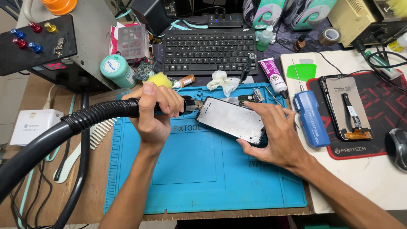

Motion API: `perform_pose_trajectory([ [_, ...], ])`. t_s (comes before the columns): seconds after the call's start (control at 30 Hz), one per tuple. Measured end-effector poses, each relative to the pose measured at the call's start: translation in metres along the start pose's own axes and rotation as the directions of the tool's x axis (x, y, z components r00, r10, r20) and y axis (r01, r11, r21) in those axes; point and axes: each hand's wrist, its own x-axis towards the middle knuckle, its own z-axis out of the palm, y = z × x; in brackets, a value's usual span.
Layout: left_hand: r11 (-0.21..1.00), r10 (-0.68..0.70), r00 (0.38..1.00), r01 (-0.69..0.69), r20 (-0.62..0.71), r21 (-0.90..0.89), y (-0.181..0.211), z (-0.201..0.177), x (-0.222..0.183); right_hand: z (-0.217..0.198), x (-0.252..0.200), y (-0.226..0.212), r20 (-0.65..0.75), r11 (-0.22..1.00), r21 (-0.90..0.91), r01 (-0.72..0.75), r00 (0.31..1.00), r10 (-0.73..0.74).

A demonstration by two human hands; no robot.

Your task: Disassembling a mobile phone by heating the adhesive and removing internal components with tools.

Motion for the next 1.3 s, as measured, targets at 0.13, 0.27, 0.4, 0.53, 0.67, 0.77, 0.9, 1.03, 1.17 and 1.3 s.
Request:
perform_pose_trajectory([
  [0.13, 1.0, -0.002, 1.0, 0.002, -0.003, -0.011, 0.001, 0.001, 0.001, 0.0, 0.0, 0.0, 0.001, 1.0, 0.004, 0.0, 1.0, 0.0],
  [0.27, 1.0, 0.021, 1.0, -0.021, 0.009, 0.013, 0.0, 0.001, 0.002, 0.0, 0.0, -0.001, 0.007, 1.0, -0.006, 0.002, 1.0, -0.002],
  [0.4, 0.999, 0.021, 1.0, -0.022, 0.01, 0.025, -0.004, 0.004, 0.001, 0.0, 0.001, -0.001, 0.008, 1.0, -0.009, 0.0, 1.0, 0.0],
  [0.53, 1.0, 0.019, 1.0, -0.019, 0.008, 0.002, -0.011, 0.007, 0.0, 0.002, 0.0, -0.001, 0.006, 1.0, -0.002, 0.009, 1.0, -0.009],
  [0.67, 1.0, 0.019, 1.0, -0.019, 0.013, 0.007, -0.009, 0.01, 0.002, 0.004, -0.003, 0.002, 0.016, 1.0, -0.017, 0.012, 1.0, -0.012],
  [0.77, 0.999, 0.023, 1.0, -0.023, 0.013, 0.027, -0.002, 0.007, 0.003, 0.003, -0.003, 0.001, 0.019, 1.0, -0.024, 0.01, 1.0, -0.009],
  [0.9, 0.998, 0.029, 1.0, -0.028, -0.01, 0.057, 0.005, -0.002, 0.001, 0.004, -0.003, 0.0, 0.025, 0.999, -0.044, 0.011, 1.0, -0.01],
  [1.03, 0.999, 0.018, 1.0, -0.017, -0.022, 0.04, 0.014, -0.004, -0.009, 0.005, -0.003, -0.002, 0.034, 1.0, -0.015, 0.01, 0.999, -0.01],
  [1.17, 0.993, -0.072, 0.968, 0.092, -0.242, 0.072, 0.032, 0.007, -0.023, 0.009, -0.006, -0.002, 0.083, 0.998, -0.062, -0.015, 0.996, 0.02],
  [1.3, 0.993, -0.12, 0.85, 0.106, -0.513, -0.057, 0.049, 0.013, -0.038, 0.016, -0.009, -0.006, 0.132, 0.995, -0.093, -0.034, 0.99, 0.046],
])
